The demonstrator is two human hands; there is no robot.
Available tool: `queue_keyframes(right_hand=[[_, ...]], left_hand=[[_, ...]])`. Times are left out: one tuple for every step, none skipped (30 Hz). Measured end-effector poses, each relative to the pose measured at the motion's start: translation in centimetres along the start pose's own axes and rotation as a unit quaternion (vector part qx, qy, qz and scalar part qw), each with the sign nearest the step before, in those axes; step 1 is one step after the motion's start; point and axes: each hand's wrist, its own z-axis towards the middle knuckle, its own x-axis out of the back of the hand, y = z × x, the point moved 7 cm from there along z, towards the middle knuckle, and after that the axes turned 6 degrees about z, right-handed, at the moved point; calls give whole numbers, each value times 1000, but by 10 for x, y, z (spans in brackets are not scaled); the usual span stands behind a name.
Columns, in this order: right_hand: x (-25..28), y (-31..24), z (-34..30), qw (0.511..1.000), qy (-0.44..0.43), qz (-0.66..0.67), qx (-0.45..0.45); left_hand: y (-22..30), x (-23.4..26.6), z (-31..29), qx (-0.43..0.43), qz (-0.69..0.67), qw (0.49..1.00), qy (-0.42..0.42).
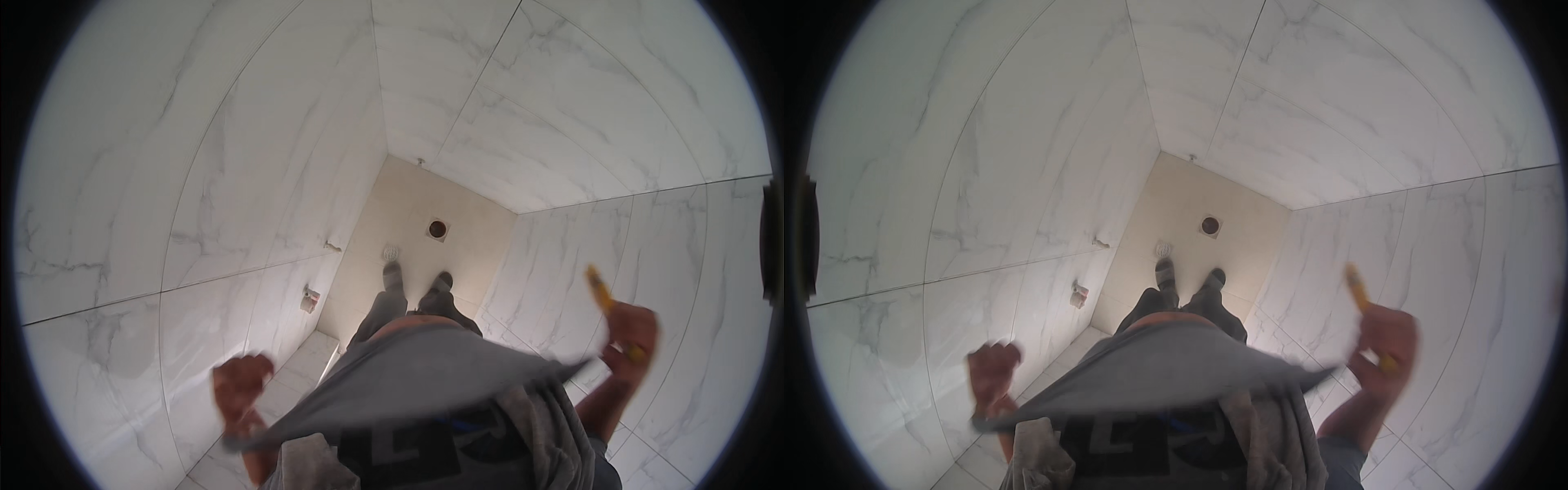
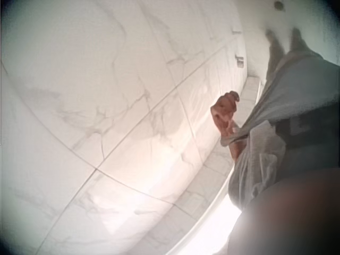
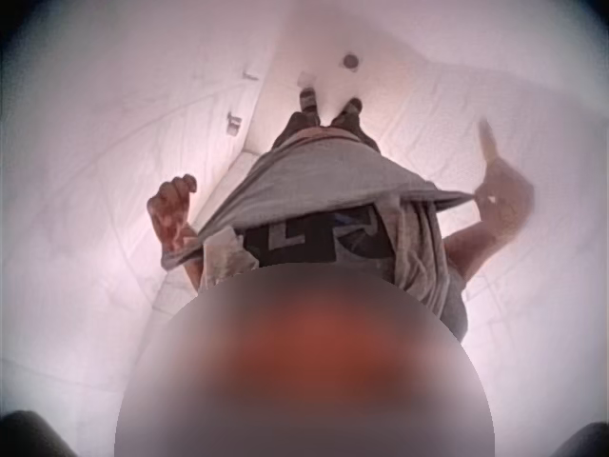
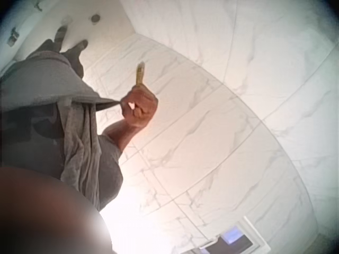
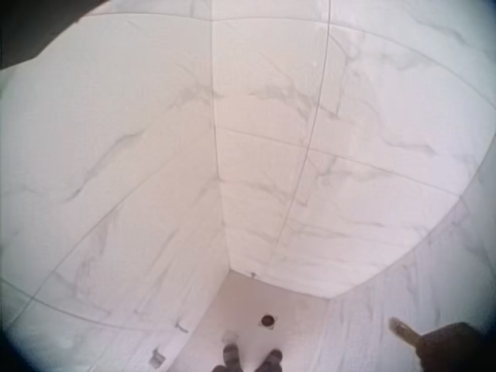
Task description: The person sweeps the floor with a broom in a room under renovation, moving from a tiled area into a bathroom. They sweep debris toward the drain and then reach into the drain opening with their hand.
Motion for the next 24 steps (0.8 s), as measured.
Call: queue_keyframes(right_hand=[[25,-35,5,994,59,2,94],[33,-46,12,986,55,88,127],[35,-52,19,986,27,106,124],[32,-47,25,989,42,88,114],[25,-33,26,985,108,78,113],[10,-12,24,989,138,18,56],[-17,18,29,1000,31,6,2],[-42,61,13,983,77,39,-163],[-80,112,6,931,-57,193,-305],[-116,149,-1,908,-174,192,-328],[-150,176,-13,906,-155,209,-333],[-177,202,-31,894,-126,222,-368],[-202,226,-52,890,-156,157,-400],[-224,245,-78,867,-203,120,-438],[-244,260,-103,848,-249,98,-458],[-264,268,-127,834,-296,65,-461],[-299,259,-134,862,-437,-39,-253],[-318,263,-159,823,-507,-49,-253],[-323,264,-172,839,-471,-35,-272],[-330,271,-184,828,-486,-42,-274],[-336,277,-192,818,-501,-51,-277],[-339,286,-198,805,-517,-70,-281],[-340,292,-200,803,-524,-62,-277],[-341,300,-201,796,-533,-67,-278]], left_hand=[[27,-3,4,-53,-116,991,-28],[49,-5,9,-75,-160,983,-46],[72,-9,13,-109,-235,962,-84],[67,-18,23,-104,-242,960,-96],[53,-25,35,-54,-182,978,-87],[25,-29,43,1,-73,997,-9],[-16,-32,59,83,28,996,-18],[-65,-39,77,135,169,974,-71],[-109,-51,95,95,288,937,-175],[-166,-51,91,209,314,919,-114],[-218,-50,79,305,464,812,-180],[-260,-45,61,369,597,671,-240],[-295,-59,46,398,522,710,-256],[-323,-66,23,460,456,713,-270],[-342,-79,2,456,451,691,-334],[-357,-91,-21,477,453,643,-392],[-365,-98,-39,482,459,627,-406],[-368,-106,-54,493,466,605,-417],[-369,-114,-61,506,450,611,-409],[-369,-122,-67,518,434,616,-404],[-368,-130,-69,528,418,622,-398],[-368,-138,-66,515,432,623,-400],[-365,-147,-63,502,444,626,-399],[-365,-152,-62,493,453,626,-401]])
